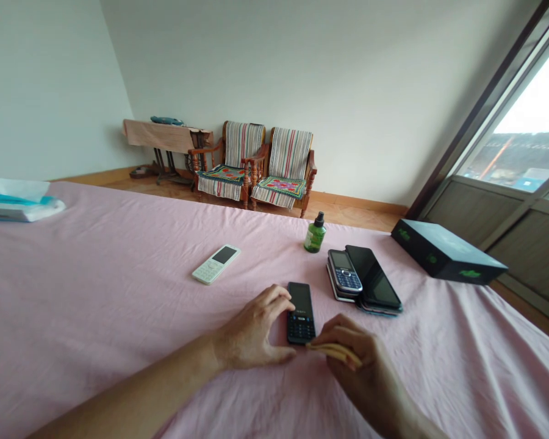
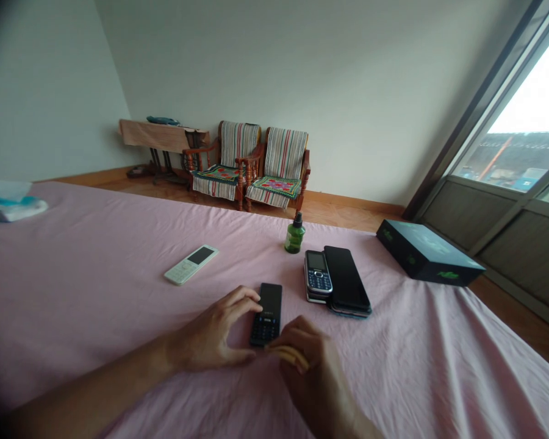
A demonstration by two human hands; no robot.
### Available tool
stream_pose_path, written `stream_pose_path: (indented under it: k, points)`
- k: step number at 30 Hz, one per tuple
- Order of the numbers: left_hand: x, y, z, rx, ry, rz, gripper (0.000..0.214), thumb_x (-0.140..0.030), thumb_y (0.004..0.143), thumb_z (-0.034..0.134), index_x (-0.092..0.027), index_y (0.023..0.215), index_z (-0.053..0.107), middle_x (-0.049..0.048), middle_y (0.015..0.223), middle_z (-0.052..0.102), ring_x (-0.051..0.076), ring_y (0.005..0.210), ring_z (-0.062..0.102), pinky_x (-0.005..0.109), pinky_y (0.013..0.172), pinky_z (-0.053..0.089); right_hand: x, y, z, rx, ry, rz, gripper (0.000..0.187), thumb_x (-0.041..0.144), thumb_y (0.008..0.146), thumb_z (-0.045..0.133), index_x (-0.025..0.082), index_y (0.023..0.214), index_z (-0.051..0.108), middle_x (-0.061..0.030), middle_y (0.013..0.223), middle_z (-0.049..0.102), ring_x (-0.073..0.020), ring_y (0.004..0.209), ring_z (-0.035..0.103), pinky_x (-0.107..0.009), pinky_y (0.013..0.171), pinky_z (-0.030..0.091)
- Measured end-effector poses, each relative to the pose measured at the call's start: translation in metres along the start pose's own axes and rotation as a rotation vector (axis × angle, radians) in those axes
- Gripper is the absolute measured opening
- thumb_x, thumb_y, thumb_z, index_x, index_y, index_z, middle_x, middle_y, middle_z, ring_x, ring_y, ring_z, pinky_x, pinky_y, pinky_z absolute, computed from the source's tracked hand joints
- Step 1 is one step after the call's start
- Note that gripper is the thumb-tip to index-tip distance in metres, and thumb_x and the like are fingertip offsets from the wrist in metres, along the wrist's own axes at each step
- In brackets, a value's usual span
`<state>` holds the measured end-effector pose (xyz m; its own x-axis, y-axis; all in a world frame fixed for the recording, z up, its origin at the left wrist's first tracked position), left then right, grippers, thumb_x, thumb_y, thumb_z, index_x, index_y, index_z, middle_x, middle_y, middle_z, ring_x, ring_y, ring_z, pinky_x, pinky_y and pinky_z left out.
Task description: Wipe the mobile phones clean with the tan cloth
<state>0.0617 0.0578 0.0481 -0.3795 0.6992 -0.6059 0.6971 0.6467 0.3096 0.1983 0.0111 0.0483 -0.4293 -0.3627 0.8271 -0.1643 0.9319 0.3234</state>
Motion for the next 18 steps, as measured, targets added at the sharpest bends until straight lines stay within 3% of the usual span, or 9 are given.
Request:
stream_pose_path:
  k: [3, 8, 12, 18]
  points:
    - [-0.002, -0.001, 0.001, -0.009, 0.002, -0.01, 0.05, -0.021, 0.068, 0.081, -0.018, 0.11, 0.055, 0.0076, 0.113, 0.053, 0.023, 0.108, 0.052, 0.035, 0.097, 0.044, 0.0, 0.017, -0.012, -0.056, 0.057, 0.116, 0.025, 0.012, 0.069, 0.051, 0.02, 0.075, 0.074, -0.0032, 0.071, 0.064, -0.0173, 0.07, 0.06, -0.026, 0.062, 0.046]
    - [-0.003, -0.002, 0.005, -0.014, 0.023, -0.017, 0.041, -0.018, 0.073, 0.077, -0.018, 0.109, 0.058, 0.0063, 0.108, 0.057, 0.022, 0.102, 0.054, 0.034, 0.092, 0.046, -0.019, 0.034, 0.004, -0.065, 0.159, 0.255, 0.025, 0.012, 0.061, 0.051, 0.018, 0.067, 0.075, -0.0047, 0.069, 0.069, -0.0185, 0.068, 0.061, -0.027, 0.062, 0.045]
    - [-0.004, -0.001, 0.003, -0.031, 0.009, -0.006, 0.037, -0.009, 0.072, 0.072, -0.019, 0.106, 0.059, 0.0046, 0.103, 0.059, 0.021, 0.098, 0.056, 0.033, 0.088, 0.047, -0.028, 0.034, 0.013, -0.104, 0.307, 0.313, 0.017, 0.017, 0.064, 0.058, 0.016, 0.067, 0.075, -0.0056, 0.068, 0.07, -0.018, 0.066, 0.062, -0.026, 0.06, 0.045]
    - [-0.008, -0.001, -0.005, -0.094, 0.014, -0.019, 0.041, -0.005, 0.066, 0.067, -0.019, 0.103, 0.059, 0.0032, 0.097, 0.061, 0.02, 0.089, 0.058, 0.03, 0.08, 0.048, -0.014, 0.034, 0.012, -0.147, 0.46, 0.372, 0.016, 0.031, 0.067, 0.07, 0.015, 0.068, 0.072, -0.0039, 0.065, 0.068, -0.0133, 0.057, 0.056, -0.022, 0.049, 0.038]
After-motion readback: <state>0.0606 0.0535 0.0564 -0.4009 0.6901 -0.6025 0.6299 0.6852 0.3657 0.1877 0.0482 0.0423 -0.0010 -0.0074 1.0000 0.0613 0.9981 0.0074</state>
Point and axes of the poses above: each hand's wrist, its own y-axis towards the middle knuckle, its own z-axis out of the palm, x = y × z, the point moved 8 cm from there along y, towards the middle knuckle
